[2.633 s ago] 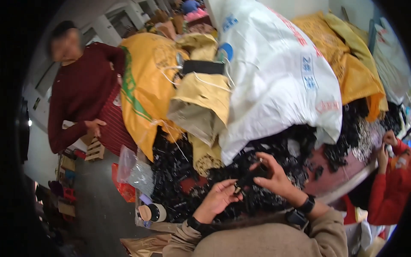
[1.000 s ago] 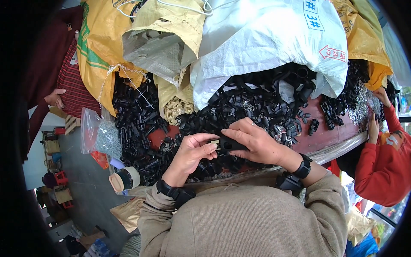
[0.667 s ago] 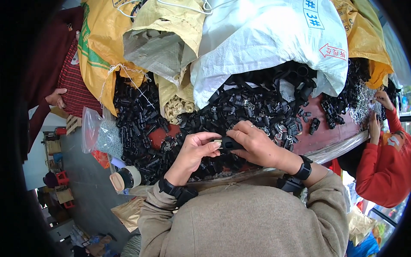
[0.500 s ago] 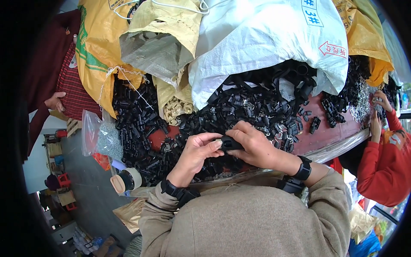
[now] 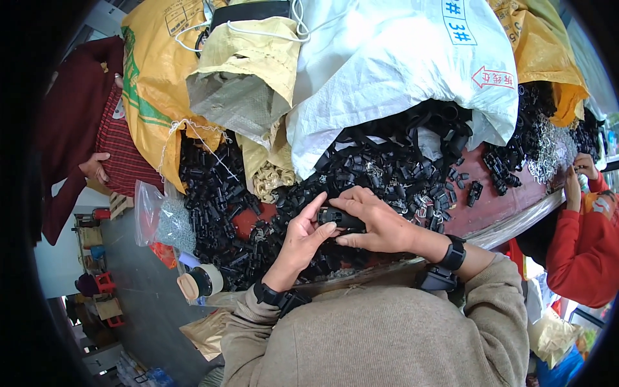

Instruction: The person picks up a black plastic component and a small white part, fits the white part into the component, and then inserts the assembly into a larger black housing before setting it back down.

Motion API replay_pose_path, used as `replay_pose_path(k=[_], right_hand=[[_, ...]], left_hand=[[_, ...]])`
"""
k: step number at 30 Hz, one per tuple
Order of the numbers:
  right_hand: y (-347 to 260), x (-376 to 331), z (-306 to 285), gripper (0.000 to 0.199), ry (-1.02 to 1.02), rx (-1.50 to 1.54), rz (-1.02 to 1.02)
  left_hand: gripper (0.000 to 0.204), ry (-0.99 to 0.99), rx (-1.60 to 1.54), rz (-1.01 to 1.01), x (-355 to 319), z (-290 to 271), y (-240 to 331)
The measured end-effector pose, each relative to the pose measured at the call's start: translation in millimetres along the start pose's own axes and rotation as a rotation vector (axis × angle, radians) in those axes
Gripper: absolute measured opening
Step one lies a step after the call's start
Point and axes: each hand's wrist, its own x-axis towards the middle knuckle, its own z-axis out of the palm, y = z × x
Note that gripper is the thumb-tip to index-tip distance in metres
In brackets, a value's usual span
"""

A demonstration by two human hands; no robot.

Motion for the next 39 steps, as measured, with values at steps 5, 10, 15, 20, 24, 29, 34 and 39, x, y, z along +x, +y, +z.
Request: replay_pose_path(k=[5, 10, 15, 20, 24, 29, 34, 39], right_hand=[[3.5, 5.5, -8.4, 0.067, -0.096, 0.099, -0.209], [0.8, 14.7, -8.4, 0.069, -0.289, 0.346, -0.266], [-2.8, 7.5, -7.5, 0.061, -0.184, 0.369, -0.288], [-9.8, -36.2, -39.0, 0.059, 0.152, 0.196, 0.01], [-19.5, -109.8, -58.0, 0.046, 0.449, 0.029, 0.238], [-3.6, -230.8, -66.6, 0.046, 0.473, -0.204, 0.515], [37.4, -351.2, -32.6, 0.033, 0.549, -0.206, 1.009], [56.8, -375.8, -14.6, 0.021, 0.253, -0.832, 0.779]], left_hand=[[0.078, -0.118, -0.052, 0.096, -3.9, 5.0, 7.0], [0.081, -0.147, -0.044, 0.129, -5.4, 6.7, 4.8], [0.079, -0.125, -0.216, 0.011, -8.8, 15.7, 5.7], [0.071, -0.028, -0.122, 0.047, -24.5, -15.9, 10.0], [0.046, 0.492, 0.442, 0.221, -46.6, -65.1, 14.0], [0.033, 0.809, 1.343, 0.341, -40.2, -99.3, 25.9], [0.032, 0.62, 1.631, 0.369, -26.8, -114.5, 23.8], [0.027, 0.611, 1.632, 0.284, -19.2, -115.7, 17.8]])
